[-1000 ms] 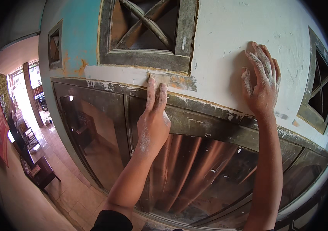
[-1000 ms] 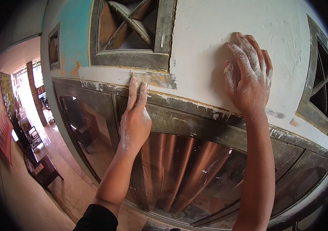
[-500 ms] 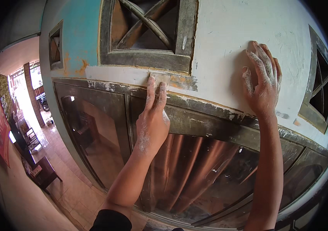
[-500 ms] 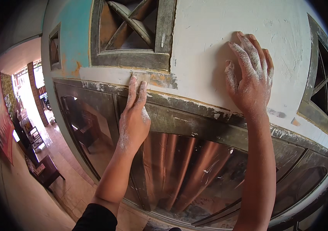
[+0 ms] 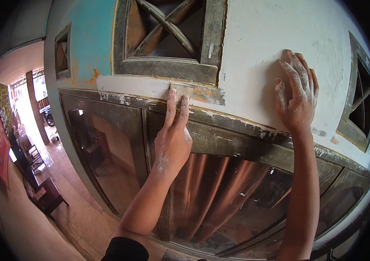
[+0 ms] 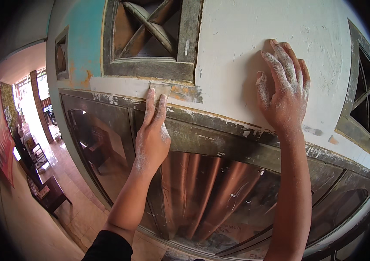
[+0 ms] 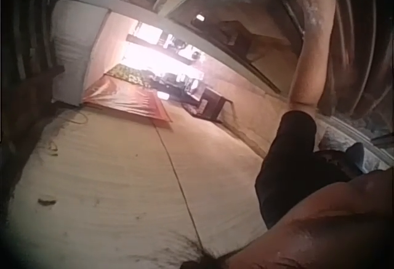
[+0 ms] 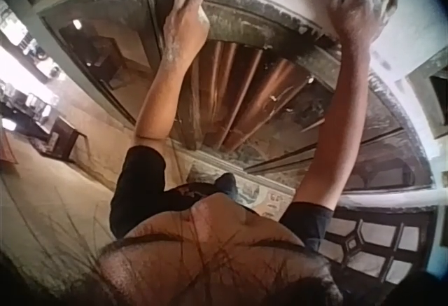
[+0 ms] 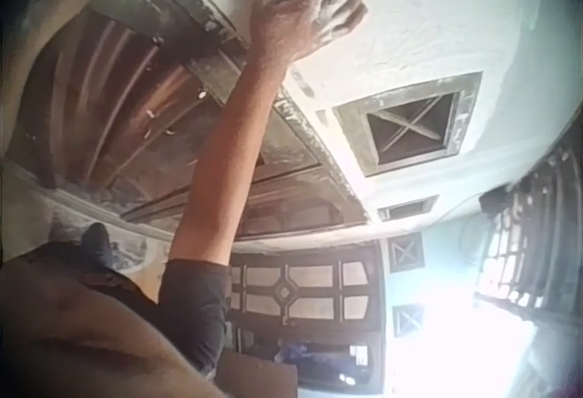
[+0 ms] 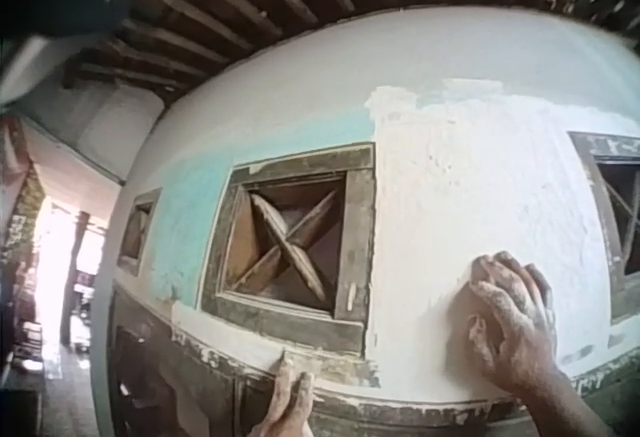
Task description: Apply and smooth white wall putty or filler over a wall surface near a window frame using a putty knife.
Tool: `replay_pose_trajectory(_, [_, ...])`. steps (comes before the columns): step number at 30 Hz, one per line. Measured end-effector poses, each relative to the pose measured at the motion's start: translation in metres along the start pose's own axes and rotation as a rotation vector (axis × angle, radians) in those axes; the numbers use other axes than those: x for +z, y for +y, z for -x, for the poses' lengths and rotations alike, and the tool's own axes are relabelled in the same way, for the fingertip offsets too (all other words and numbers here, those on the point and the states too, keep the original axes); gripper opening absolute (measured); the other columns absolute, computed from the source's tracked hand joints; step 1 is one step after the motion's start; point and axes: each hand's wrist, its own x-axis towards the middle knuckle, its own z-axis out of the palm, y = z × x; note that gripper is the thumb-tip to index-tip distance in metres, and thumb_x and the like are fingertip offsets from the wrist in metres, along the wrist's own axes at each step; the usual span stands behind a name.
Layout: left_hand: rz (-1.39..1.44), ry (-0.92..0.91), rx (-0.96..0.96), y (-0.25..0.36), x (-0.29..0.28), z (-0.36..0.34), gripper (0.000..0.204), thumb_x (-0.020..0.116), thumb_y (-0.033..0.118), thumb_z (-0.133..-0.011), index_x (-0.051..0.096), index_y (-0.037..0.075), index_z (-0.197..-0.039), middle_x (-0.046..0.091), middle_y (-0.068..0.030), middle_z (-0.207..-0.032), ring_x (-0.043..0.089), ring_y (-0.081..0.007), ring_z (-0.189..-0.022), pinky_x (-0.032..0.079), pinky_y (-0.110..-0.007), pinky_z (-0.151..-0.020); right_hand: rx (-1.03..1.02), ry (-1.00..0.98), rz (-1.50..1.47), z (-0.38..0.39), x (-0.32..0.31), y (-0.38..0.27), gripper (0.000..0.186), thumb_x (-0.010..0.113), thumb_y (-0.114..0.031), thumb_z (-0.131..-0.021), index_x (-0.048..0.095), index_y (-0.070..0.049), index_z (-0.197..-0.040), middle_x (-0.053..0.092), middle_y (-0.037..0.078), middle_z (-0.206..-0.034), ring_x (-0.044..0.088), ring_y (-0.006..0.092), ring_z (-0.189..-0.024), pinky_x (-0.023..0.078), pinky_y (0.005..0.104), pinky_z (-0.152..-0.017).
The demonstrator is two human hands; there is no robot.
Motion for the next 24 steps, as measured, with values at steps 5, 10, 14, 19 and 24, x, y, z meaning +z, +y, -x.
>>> replay_pose_trajectory(5, [0.002,-0.029,-0.004,-0.0002,-0.0025,0.0006,0.084,0.057,-0.015,-0.082,0.041,0.012,-0.16,0.026,-0.0119,-0.172,0.043,-0.0388,-0.147,0.052,-0.044,-0.108,-0.008,-0.024,0.009,-0.0005,-0.0041,0.0034,0.047,0.065,-0.012,-0.095,0.062,-0.018,-0.141,0.053,0.004,-0.158,0.041,0.0256,-0.153,0.025,0.0495,-0.127])
replay_pose_trajectory(10, [-0.005,-0.025,-0.01,-0.0026,-0.0012,0.0007,0.085,0.057,-0.015,-0.081,0.041,0.013,-0.16,0.025,-0.0116,-0.172,0.044,-0.0391,-0.146,0.053,-0.045,-0.106,-0.001,-0.033,0.003,0.0002,-0.0015,0.0012,0.048,0.065,-0.011,-0.095,0.061,-0.018,-0.142,0.053,0.004,-0.158,0.041,0.0259,-0.153,0.025,0.0499,-0.127])
replay_pose_trajectory(14, [0.014,-0.049,-0.023,-0.003,-0.0019,-0.0006,0.086,0.058,-0.015,-0.08,0.041,0.013,-0.16,0.025,-0.0119,-0.173,0.049,-0.0401,-0.142,0.055,-0.045,-0.103,-0.007,-0.027,0.014,0.0017,0.0005,0.0032,0.047,0.065,-0.011,-0.095,0.061,-0.018,-0.141,0.053,0.004,-0.158,0.041,0.026,-0.153,0.025,0.0501,-0.127])
replay_pose_trajectory(19, [-0.008,-0.005,0.002,-0.0067,0.0014,0.0026,0.087,0.058,-0.016,-0.079,0.042,0.012,-0.159,0.026,-0.0126,-0.172,0.05,-0.0402,-0.141,0.055,-0.045,-0.102,0.0,-0.021,0.002,-0.0002,-0.0004,0.0008,0.047,0.065,-0.011,-0.095,0.062,-0.018,-0.141,0.053,0.004,-0.158,0.041,0.026,-0.153,0.026,0.0498,-0.127])
replay_pose_trajectory(24, [-0.004,0.0,0.037,-0.0074,-0.0003,0.0011,0.084,0.057,-0.016,-0.08,0.043,0.012,-0.159,0.027,-0.0128,-0.172,0.045,-0.0387,-0.146,0.053,-0.045,-0.106,-0.007,-0.016,0.017,0.0003,0.0005,0.0021,0.047,0.065,-0.011,-0.095,0.062,-0.018,-0.141,0.054,0.004,-0.157,0.042,0.0261,-0.153,0.026,0.0496,-0.127])
